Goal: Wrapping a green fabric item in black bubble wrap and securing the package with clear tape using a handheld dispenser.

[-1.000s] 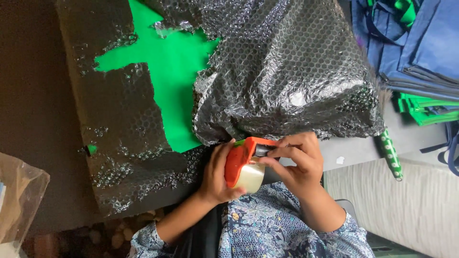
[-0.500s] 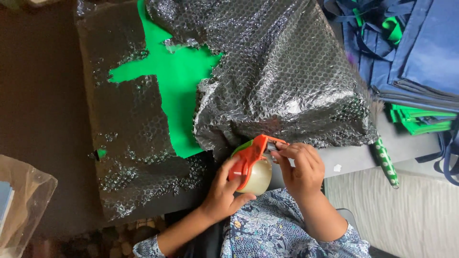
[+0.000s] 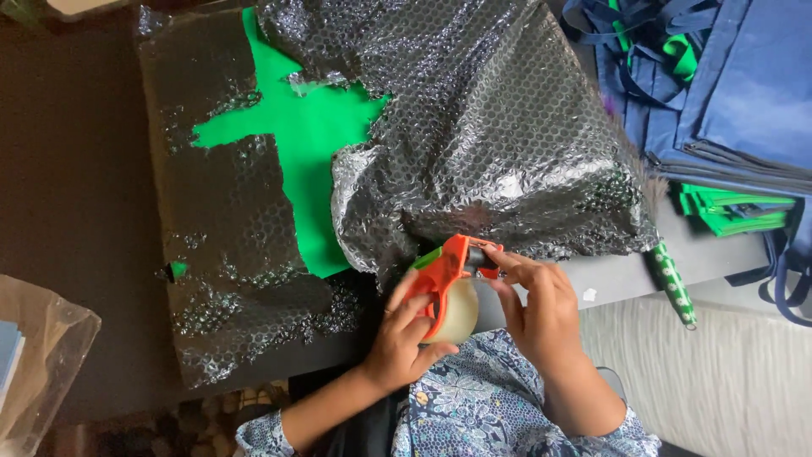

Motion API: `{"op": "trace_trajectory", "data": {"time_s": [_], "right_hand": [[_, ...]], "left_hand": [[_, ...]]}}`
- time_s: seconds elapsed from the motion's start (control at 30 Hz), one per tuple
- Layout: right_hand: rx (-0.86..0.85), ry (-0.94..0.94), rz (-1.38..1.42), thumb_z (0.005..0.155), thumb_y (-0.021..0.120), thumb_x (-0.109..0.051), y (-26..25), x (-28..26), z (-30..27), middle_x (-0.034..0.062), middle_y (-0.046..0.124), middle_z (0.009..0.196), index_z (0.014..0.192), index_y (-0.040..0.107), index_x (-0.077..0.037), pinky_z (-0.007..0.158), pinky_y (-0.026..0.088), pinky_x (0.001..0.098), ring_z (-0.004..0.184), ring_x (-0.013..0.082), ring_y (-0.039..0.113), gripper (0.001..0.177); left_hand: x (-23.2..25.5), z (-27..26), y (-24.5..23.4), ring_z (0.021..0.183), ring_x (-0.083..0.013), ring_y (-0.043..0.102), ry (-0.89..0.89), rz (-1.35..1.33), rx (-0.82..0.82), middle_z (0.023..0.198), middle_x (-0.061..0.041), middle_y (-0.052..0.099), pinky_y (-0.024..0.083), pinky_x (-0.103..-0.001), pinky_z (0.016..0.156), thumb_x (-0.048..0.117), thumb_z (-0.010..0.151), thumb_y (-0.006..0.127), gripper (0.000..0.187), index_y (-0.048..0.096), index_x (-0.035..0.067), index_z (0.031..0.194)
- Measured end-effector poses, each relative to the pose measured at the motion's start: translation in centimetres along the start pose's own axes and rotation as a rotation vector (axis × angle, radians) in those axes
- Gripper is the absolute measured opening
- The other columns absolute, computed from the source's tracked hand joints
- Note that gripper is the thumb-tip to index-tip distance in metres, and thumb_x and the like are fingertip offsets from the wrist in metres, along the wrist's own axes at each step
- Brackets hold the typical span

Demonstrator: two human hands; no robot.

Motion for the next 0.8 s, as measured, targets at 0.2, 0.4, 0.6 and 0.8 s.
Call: {"op": "trace_trajectory", "data": {"time_s": [0.2,0.4,0.6,0.8], "right_hand": [[-0.005,0.144,0.334,0.08,0.084,-0.008,-2.2,-0.2,0.0,0.0082,0.073,0.084,0.079,0.065,-0.005,0.073,0.06,0.027,0.076,0.0168,0.073,0.02],[-0.094,0.294,0.633,0.081,0.078,-0.007,-4.9,-2.4,1.5,0.0074,0.075,0.068,0.07,0.066,-0.009,0.059,0.061,0.0198,0.06,0.0123,0.075,0.016],[-0.185,0.28,0.583,0.073,0.084,-0.01,-6.7,-2.9,1.0,0.0046,0.076,0.066,0.063,0.063,-0.011,0.056,0.058,0.0188,0.059,0.0097,0.074,0.024],[-0.169,0.327,0.504,0.073,0.083,-0.013,-8.3,-3.4,0.6,0.0032,0.077,0.069,0.065,0.068,-0.011,0.058,0.056,0.018,0.061,0.0082,0.074,0.018]], "left_hand": [[-0.2,-1.0,-0.6,0.137,-0.0424,0.048,-0.006,-0.083,-0.087,0.12,-0.016,0.068,0.04,-0.057,0.114,0.054,0.1,0.052,0.06,0.069,-0.003,0.109],[1.2,-1.0,-3.3,0.086,-0.0299,0.065,0.1,-0.161,-0.343,0.079,-0.009,0.061,0.042,-0.046,0.1,0.058,0.1,0.052,0.056,0.056,0.005,0.084],[3.3,-0.5,-5.4,0.077,-0.0259,0.056,0.096,-0.198,-0.339,0.074,-0.007,0.047,0.044,-0.044,0.093,0.061,0.086,0.068,0.06,0.047,0.006,0.073],[4.3,-0.2,-5.1,0.069,-0.0229,0.043,0.056,-0.166,-0.29,0.07,-0.004,0.037,0.04,-0.036,0.076,0.059,0.087,0.07,0.062,0.038,0.008,0.071]]}}
Point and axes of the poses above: each hand's wrist, its own z-axis towards the middle knuckle, its own y-axis out of the palm, x = y × z, the point moved 1 cm from there along z, towards the middle knuckle
